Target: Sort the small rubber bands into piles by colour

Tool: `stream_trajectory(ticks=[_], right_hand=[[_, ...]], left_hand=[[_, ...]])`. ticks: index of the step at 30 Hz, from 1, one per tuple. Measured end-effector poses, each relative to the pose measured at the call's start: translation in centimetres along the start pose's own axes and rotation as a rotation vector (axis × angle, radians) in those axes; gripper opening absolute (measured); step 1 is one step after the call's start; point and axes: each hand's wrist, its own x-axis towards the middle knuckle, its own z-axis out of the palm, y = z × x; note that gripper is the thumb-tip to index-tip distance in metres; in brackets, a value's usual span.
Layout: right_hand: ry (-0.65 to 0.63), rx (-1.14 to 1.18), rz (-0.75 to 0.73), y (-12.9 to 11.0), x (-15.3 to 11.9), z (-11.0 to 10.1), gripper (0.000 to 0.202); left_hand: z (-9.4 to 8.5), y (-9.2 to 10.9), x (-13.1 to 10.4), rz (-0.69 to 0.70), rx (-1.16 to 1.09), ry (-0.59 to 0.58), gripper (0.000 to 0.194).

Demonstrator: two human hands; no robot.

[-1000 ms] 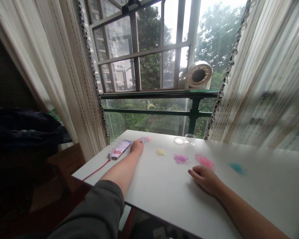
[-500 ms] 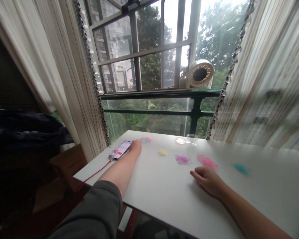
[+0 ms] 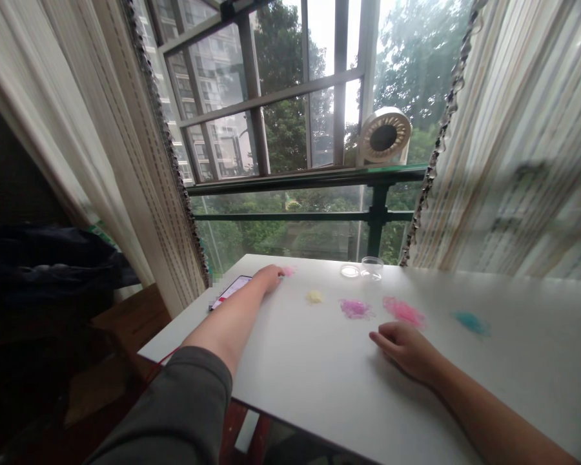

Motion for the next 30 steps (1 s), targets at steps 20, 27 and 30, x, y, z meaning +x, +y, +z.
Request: stream_trajectory(ticks=[20,27,30], right_hand=[[-0.021,0.056,0.020,-0.1,-0.6,0.3,0.039],[-0.077,0.073,0.036,-0.1,-0.5,0.2,0.039],[-0.078,0.091,0.029,0.0,-0.5,0.2,0.039]], left_hand=[[0.7,-0.1,0.9,-0.025,-0.053,0.027,0.022],[1.0,-1.2,0.1,-0.046,-0.264,0.151,0.022],[0.6,-1.8,0.1,-0.075,-0.393,0.200,0.021]])
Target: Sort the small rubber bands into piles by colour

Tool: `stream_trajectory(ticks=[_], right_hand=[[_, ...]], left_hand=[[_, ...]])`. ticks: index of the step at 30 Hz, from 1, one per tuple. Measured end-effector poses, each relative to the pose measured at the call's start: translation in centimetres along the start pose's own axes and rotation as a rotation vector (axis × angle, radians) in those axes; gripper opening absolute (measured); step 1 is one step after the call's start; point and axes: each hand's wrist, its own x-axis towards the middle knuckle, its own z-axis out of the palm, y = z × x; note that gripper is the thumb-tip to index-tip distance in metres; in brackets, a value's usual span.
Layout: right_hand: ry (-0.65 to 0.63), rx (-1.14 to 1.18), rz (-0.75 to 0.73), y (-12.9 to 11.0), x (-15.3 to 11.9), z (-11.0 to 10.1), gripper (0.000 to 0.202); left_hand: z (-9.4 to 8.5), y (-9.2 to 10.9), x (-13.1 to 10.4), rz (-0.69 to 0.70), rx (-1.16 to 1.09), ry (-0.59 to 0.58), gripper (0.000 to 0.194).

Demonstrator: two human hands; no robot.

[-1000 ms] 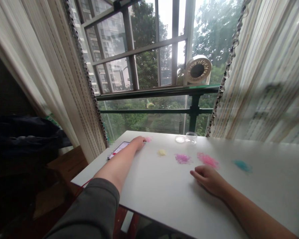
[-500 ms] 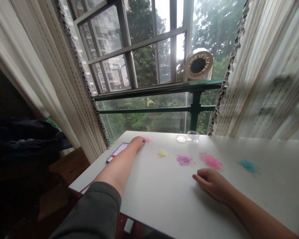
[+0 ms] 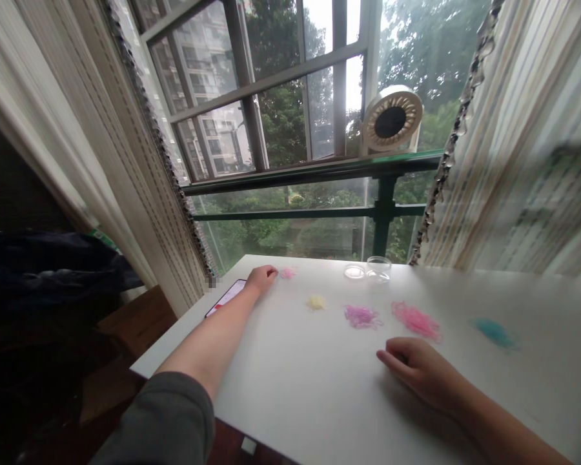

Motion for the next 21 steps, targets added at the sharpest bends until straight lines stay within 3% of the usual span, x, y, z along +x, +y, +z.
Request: stream_trajectory(ticks=[6,13,17,21], right_hand=[[0.027,0.008,-0.010,0.1,0.0,0.3,0.038],[0.042,-0.004,-0.010,-0.3,0.1,0.1,0.036],[0.045,-0.001,0.001,-0.6,0.1,-0.1,0.035],[0.059,0.058,0.012,-1.1,0.1,-0.4,0.032]], left_hand=[[-0.4,1.1,-0.5,-0.076,-0.333,0.020,0.025],[-0.1,4.6,-3.8,-0.117,-0.675,-0.089,0.036],[0.2,7.0,-5.5,-0.151,-0.926,-0.213,0.031],[1.7,10.3,-7.4,-0.182,-1.208,-0.398,0.029]])
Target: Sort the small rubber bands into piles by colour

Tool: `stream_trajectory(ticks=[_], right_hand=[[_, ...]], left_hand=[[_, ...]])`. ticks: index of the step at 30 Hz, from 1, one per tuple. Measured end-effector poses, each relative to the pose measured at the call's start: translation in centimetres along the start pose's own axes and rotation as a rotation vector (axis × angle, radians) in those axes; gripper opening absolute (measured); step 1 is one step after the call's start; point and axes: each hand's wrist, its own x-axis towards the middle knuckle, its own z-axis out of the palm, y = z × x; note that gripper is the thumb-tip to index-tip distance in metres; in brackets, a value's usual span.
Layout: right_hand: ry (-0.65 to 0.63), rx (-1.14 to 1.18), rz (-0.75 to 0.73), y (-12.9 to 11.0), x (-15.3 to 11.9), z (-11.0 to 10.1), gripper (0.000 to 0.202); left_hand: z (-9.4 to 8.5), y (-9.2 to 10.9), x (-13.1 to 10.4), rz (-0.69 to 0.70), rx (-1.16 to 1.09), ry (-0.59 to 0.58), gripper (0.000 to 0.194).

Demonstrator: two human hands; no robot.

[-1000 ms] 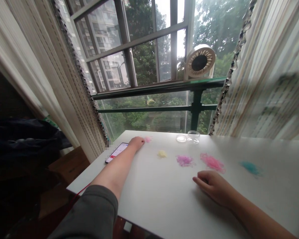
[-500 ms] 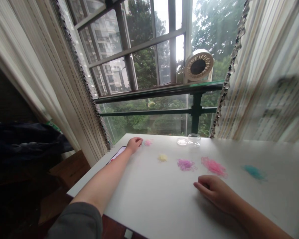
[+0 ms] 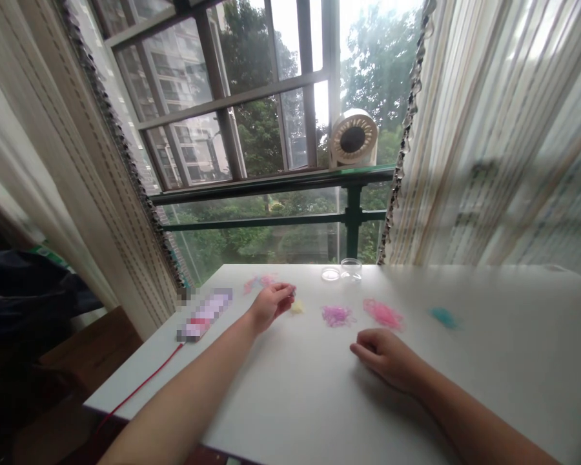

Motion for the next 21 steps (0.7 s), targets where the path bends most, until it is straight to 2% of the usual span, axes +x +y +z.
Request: stream_trajectory(ticks=[3,6,10,14,21], right_hand=[[0.032,0.119,0.010,-0.2,0.0,-0.3,0.025],[0.035,0.264,0.010,-0.1,0.0,-0.6,0.017],[0.025,0.447,-0.016,0.5,0.1,-1.1,0.018],[0.064,0.477,0.000,1.0,0.3,-1.6,0.020],[0.043,0.410,0.031,1.2,0.2,-2.3,0.017]], left_hand=[[3.2,-1.3,-0.6,-0.051,0.016,-0.104,0.030],[6.0,-2.5,-1.1,-0.084,0.131,-0.202,0.032],[8.5,-3.0,-1.6,-0.074,0.287,-0.290,0.027],[9.6,-3.0,-1.6,-0.068,0.406,-0.331,0.021],[9.8,-3.8,-0.9,-0.100,0.513,-0.387,0.022]])
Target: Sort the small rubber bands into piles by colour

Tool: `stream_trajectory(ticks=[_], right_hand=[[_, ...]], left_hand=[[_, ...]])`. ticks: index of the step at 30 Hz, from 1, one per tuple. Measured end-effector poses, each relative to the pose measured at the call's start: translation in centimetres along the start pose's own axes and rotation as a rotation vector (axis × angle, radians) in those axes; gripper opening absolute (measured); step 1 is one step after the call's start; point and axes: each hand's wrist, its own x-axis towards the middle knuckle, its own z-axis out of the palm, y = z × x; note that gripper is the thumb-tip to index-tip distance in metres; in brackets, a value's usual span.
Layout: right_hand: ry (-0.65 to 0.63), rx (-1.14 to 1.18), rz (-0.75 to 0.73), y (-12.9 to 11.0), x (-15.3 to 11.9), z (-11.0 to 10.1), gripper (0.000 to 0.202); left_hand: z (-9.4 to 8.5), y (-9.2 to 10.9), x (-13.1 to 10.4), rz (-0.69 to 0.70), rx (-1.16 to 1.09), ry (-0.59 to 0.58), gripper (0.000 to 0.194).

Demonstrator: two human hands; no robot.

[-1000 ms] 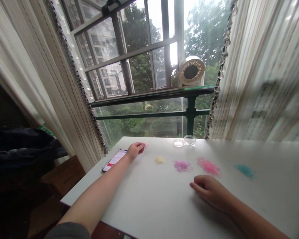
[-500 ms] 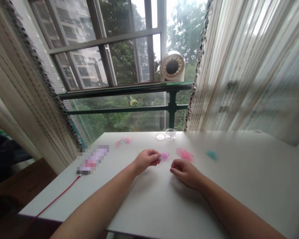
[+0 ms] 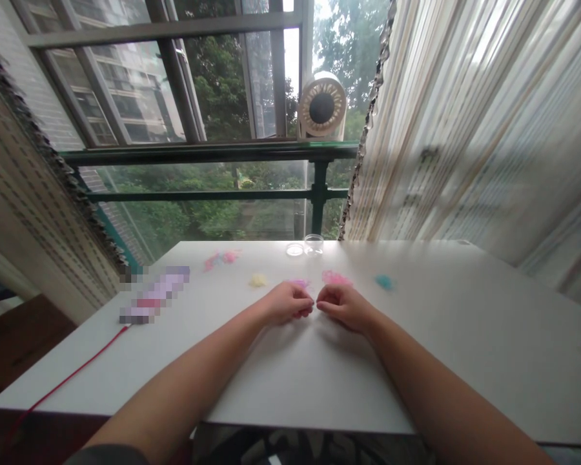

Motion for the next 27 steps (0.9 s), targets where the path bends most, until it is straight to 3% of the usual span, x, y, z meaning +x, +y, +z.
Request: stream_trajectory(ticks=[7,12,18,27], right_hand=[[-0.019,-0.036,0.012,-0.3,-0.1,0.0,0.012],[-0.013,-0.077,0.014,-0.4,-0.1,-0.1,0.010],[0.003,-0.169,0.018,-0.4,-0.1,-0.4,0.010],[0.027,-0.300,-0.007,0.0,-0.2,-1.1,0.012]], left_hand=[[0.1,-0.1,0.4,0.025,-0.052,-0.021,0.024],[0.3,-1.0,0.0,0.110,-0.027,0.037,0.025],[0.1,-1.7,-0.5,0.181,0.111,0.036,0.026],[-0.6,-1.1,-1.8,0.272,0.453,0.086,0.024]])
